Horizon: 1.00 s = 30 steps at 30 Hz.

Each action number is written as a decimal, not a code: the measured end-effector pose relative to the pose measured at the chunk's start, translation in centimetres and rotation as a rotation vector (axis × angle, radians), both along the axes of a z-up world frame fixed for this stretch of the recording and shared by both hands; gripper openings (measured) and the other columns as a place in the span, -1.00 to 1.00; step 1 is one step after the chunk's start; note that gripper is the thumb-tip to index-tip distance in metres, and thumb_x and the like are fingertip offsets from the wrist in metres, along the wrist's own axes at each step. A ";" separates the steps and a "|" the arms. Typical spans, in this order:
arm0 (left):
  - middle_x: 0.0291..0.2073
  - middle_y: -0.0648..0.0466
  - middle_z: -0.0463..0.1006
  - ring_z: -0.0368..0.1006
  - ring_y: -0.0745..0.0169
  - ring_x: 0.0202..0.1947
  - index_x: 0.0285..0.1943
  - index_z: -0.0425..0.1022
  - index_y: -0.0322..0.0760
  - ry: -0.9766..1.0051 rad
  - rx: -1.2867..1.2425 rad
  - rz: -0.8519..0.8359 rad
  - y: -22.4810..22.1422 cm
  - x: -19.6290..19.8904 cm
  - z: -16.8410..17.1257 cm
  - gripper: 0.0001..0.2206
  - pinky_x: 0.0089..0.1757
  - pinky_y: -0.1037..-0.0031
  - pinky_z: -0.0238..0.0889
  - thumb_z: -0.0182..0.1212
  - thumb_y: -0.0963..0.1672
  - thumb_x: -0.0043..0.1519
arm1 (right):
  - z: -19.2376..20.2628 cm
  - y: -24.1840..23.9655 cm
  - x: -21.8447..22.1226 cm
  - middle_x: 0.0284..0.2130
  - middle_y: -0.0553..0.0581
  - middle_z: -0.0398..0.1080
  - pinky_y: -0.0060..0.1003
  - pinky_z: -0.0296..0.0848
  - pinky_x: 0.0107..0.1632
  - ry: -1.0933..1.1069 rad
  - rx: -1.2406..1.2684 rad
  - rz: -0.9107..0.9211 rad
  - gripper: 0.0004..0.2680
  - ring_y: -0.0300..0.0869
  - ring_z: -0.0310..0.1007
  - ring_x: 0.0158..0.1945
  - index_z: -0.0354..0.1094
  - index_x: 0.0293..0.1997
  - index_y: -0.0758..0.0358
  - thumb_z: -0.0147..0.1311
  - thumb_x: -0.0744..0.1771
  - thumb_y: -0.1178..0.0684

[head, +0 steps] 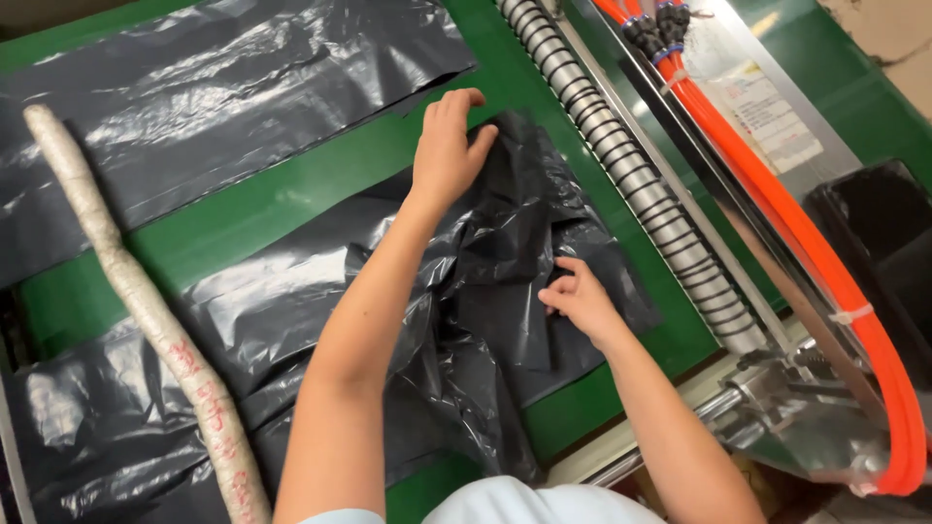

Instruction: Managing a conveyor belt by using a stick to flatten plastic bags and manually folding them as they exit the machine.

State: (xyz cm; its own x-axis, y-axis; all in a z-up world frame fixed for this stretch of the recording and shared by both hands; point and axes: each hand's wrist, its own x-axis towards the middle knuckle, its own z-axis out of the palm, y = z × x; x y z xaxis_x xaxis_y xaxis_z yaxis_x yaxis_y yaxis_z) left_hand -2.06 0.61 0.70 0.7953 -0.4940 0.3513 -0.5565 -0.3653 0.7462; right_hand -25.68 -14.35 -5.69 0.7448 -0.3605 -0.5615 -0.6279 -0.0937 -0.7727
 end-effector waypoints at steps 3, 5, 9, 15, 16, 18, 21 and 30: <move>-0.12 0.04 0.44 0.35 -0.08 -0.05 -0.02 0.33 -0.19 -0.178 0.335 0.060 4.4 -3.3 2.9 -0.74 -0.25 0.09 0.37 0.17 -0.01 0.26 | -4.2 -1.9 -0.7 -0.41 0.17 0.47 -0.26 0.46 -0.12 -0.187 -0.064 0.055 -0.54 -0.13 0.55 -0.33 0.03 0.34 0.32 0.11 0.29 0.19; -0.29 0.05 0.46 0.44 -0.07 -0.14 -0.17 0.35 -0.12 -0.195 0.573 0.056 8.3 -6.5 4.8 -0.72 -0.23 0.03 0.42 0.16 0.07 0.25 | -5.6 -2.7 -0.9 -0.37 0.28 0.46 -0.33 0.49 -0.21 -0.343 -0.135 0.075 -0.58 -0.09 0.57 -0.32 0.02 0.30 0.42 0.10 0.31 0.24; -0.23 -0.15 0.65 0.57 -0.18 -0.10 -0.19 0.63 -0.30 0.328 1.141 0.040 16.8 -14.5 6.2 -0.31 -0.15 0.04 0.43 -0.12 0.29 0.20 | -3.4 -0.2 -1.4 -0.12 0.03 0.51 -0.06 0.35 0.17 0.191 -0.535 0.324 -0.38 -0.08 0.47 0.09 0.00 0.33 0.05 0.20 0.24 -0.38; 0.07 -0.21 0.57 0.42 -0.26 0.18 0.08 0.60 -0.27 0.897 1.169 0.051 22.7 -24.4 3.0 -0.14 0.10 0.05 0.30 -0.28 0.38 0.13 | -0.5 2.6 -2.7 -0.01 0.43 0.43 0.14 0.36 0.14 -0.067 -0.584 0.266 -0.46 0.26 0.42 0.11 -0.07 0.44 0.18 0.13 0.29 0.09; 0.07 -0.22 0.56 0.41 -0.28 0.18 0.09 0.59 -0.22 0.951 1.067 0.083 23.0 -25.5 2.1 -0.17 0.09 0.04 0.30 -0.23 0.38 0.12 | 0.5 2.8 -2.7 -0.07 0.48 0.43 0.17 0.38 0.09 -0.203 -0.557 0.192 -0.48 0.33 0.42 0.07 -0.05 0.43 0.25 0.09 0.29 0.19; 0.00 -0.16 0.59 0.46 -0.22 0.13 0.04 0.60 -0.20 0.960 0.917 0.156 22.9 -27.2 -0.6 -0.33 0.03 0.08 0.34 -0.07 0.29 0.14 | 2.6 2.6 -3.6 0.00 0.59 0.35 0.19 0.33 0.14 -0.281 -0.545 0.151 -0.49 0.40 0.33 0.13 -0.03 0.44 0.23 0.05 0.30 0.23; -0.17 -0.02 0.62 0.53 -0.11 -0.01 -0.12 0.60 -0.11 0.896 0.699 0.299 22.8 -28.6 -5.1 -0.61 -0.10 0.18 0.41 0.14 0.15 0.19 | 2.9 0.6 -4.5 0.11 0.71 0.24 0.18 0.21 0.25 -0.337 -0.509 0.120 -0.53 0.41 0.18 0.26 0.04 0.42 0.21 -0.04 0.31 0.30; -0.15 -0.06 0.57 0.53 -0.18 -0.01 0.00 0.44 -0.27 0.719 0.415 0.520 20.9 -23.0 -5.7 -0.58 -0.09 0.12 0.41 0.32 0.05 0.12 | -2.2 -3.8 -7.0 0.14 0.35 0.26 0.09 0.22 0.29 -0.306 -0.563 0.166 -0.56 0.23 0.21 0.29 0.27 0.30 -0.02 -0.10 0.29 0.35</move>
